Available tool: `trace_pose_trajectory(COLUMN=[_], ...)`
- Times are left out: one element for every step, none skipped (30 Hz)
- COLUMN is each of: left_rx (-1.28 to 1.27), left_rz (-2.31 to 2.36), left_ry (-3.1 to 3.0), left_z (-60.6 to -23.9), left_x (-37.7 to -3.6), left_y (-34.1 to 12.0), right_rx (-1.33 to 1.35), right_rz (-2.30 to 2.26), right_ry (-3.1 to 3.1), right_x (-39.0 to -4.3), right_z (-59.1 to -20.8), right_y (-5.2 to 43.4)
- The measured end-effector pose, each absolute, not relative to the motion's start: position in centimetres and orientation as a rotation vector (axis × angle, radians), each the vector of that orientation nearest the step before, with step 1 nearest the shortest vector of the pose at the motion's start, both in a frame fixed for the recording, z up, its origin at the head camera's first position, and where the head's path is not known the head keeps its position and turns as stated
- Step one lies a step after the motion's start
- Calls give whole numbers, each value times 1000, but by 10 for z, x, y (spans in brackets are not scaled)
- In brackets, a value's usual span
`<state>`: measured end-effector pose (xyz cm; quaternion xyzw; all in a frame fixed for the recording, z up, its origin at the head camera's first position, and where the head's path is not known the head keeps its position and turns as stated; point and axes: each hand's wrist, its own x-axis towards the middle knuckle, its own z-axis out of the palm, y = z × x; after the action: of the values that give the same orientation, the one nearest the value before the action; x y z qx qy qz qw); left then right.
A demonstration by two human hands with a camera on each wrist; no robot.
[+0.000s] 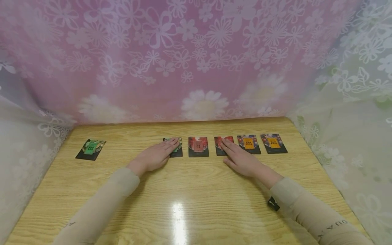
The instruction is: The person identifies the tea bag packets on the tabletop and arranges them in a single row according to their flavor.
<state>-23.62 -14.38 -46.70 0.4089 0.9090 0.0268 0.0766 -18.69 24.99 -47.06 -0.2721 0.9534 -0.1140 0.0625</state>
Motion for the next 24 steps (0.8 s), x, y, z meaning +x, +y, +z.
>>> trace_pose_trajectory(left_rx=[1227,1227,1227,1227,1225,1223,1221,1219,1217,1215,1215,1215,1215,1206,1204,1199,1191,1185,1180,1171,1168,1163,1158,1157], left_rz=[84,79,78,76,73,71,69,65,65,65,68,72,84,91,108,123,141,164,181,192,211,227,248,262], left_ry=[2725,2725,2726,2727,2727,2727,2728,2729,2729,2730,2730,2730,2730,2730,2733,2740,2748,2757,2769,2783,2797,2810,2819,2830], left_z=[-467,-468,-468,-468,-468,-468,-468,-468,-468,-467,-467,-467,-467,-467,-467,-468,-468,-467,-467,-467,-466,-464,-462,-461], left_x=[-236,-237,-236,-237,-237,-237,-237,-237,-236,-236,-236,-236,-236,-236,-236,-237,-237,-237,-238,-238,-238,-238,-237,-236], left_y=[-144,-144,-144,-144,-144,-144,-144,-144,-143,-143,-143,-143,-143,-144,-144,-145,-147,-149,-151,-154,-158,-162,-167,-172], right_rx=[-823,-823,-825,-827,-829,-832,-833,-835,-841,-843,-847,-849,-848,-848,-855,-849,-845,-845,-846,-847,-848,-843,-845,-847], right_rz=[-345,-345,-346,-347,-346,-344,-345,-347,-350,-353,-354,-356,-356,-356,-354,-353,-352,-350,-348,-347,-343,-343,-342,-338], right_ry=[2882,2883,2884,2886,2887,2889,2891,2892,2895,2897,2899,2901,2901,2900,2903,2900,2898,2899,2899,2899,2900,2899,2900,2902], right_x=[-187,-187,-187,-187,-187,-187,-187,-187,-187,-187,-186,-186,-186,-186,-186,-186,-186,-186,-186,-186,-186,-186,-186,-186], right_z=[-471,-471,-471,-471,-472,-472,-472,-472,-471,-471,-470,-470,-469,-469,-469,-469,-469,-469,-469,-469,-469,-468,-468,-468], right_y=[250,250,250,251,251,251,251,251,251,251,251,252,252,251,251,251,251,251,251,250,250,250,250,250])
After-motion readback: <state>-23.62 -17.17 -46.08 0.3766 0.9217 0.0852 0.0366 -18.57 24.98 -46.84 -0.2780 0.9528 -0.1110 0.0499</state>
